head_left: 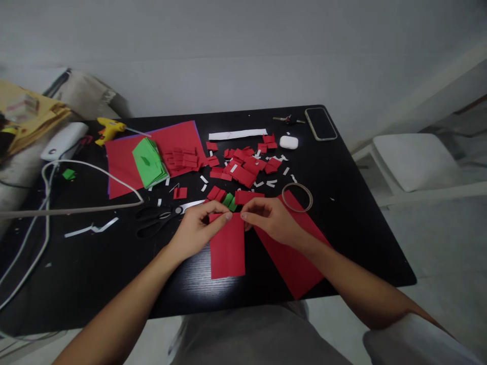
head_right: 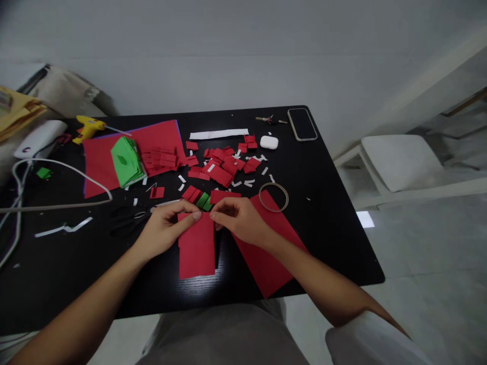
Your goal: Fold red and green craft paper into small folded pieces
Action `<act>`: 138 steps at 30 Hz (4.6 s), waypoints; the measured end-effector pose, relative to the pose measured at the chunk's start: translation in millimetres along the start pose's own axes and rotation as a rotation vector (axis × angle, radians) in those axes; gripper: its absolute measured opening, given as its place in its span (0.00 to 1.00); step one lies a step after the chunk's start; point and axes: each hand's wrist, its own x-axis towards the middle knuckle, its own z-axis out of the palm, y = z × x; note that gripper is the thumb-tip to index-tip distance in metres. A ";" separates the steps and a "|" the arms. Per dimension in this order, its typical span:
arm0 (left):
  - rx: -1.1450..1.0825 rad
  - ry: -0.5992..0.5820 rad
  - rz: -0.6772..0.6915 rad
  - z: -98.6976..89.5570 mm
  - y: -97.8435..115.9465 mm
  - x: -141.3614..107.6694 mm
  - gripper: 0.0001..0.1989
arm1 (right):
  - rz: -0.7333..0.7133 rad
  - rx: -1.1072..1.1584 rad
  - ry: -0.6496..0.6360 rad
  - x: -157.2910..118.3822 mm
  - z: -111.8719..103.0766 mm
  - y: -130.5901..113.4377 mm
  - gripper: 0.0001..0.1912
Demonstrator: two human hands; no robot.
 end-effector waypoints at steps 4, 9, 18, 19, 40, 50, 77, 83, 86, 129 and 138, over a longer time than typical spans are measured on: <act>-0.001 0.038 0.022 1.1 1.8 1.1 0.10 | 0.027 0.062 -0.015 -0.3 1.5 2.4 0.16; 0.011 0.063 0.033 0.7 3.4 2.3 0.09 | 0.069 0.134 -0.027 0.0 1.8 8.3 0.18; 0.010 0.036 0.016 0.5 1.5 1.6 0.08 | 0.093 0.174 -0.026 0.0 1.9 9.3 0.18; 0.008 0.024 0.005 0.6 1.5 1.3 0.08 | 0.099 0.173 -0.029 -0.1 2.0 9.6 0.18; 0.025 -0.140 0.058 6.2 -4.9 -6.1 0.08 | -0.030 -0.106 -0.137 -1.6 -0.3 2.2 0.03; -0.008 0.020 0.012 -14.1 7.3 -0.9 0.08 | 0.001 -0.049 -0.098 2.7 -13.5 -6.4 0.06; 0.001 -0.137 0.019 -2.1 3.9 -3.1 0.09 | 0.061 -0.062 -0.223 0.2 -9.3 -1.4 0.05; -0.017 -0.106 0.003 -2.7 3.1 -1.5 0.10 | 0.056 -0.050 -0.212 2.6 -11.8 -3.8 0.05; -0.024 -0.097 0.004 -3.3 4.3 -1.4 0.09 | 0.043 -0.046 -0.185 3.4 -12.8 -4.5 0.05; -0.066 -0.224 -0.074 3.2 1.3 -3.5 0.06 | 0.058 -0.052 -0.176 -1.8 4.5 7.4 0.09; -0.046 -0.216 -0.088 -6.3 1.2 -2.3 0.06 | 0.055 -0.069 -0.143 -0.1 -1.8 2.7 0.10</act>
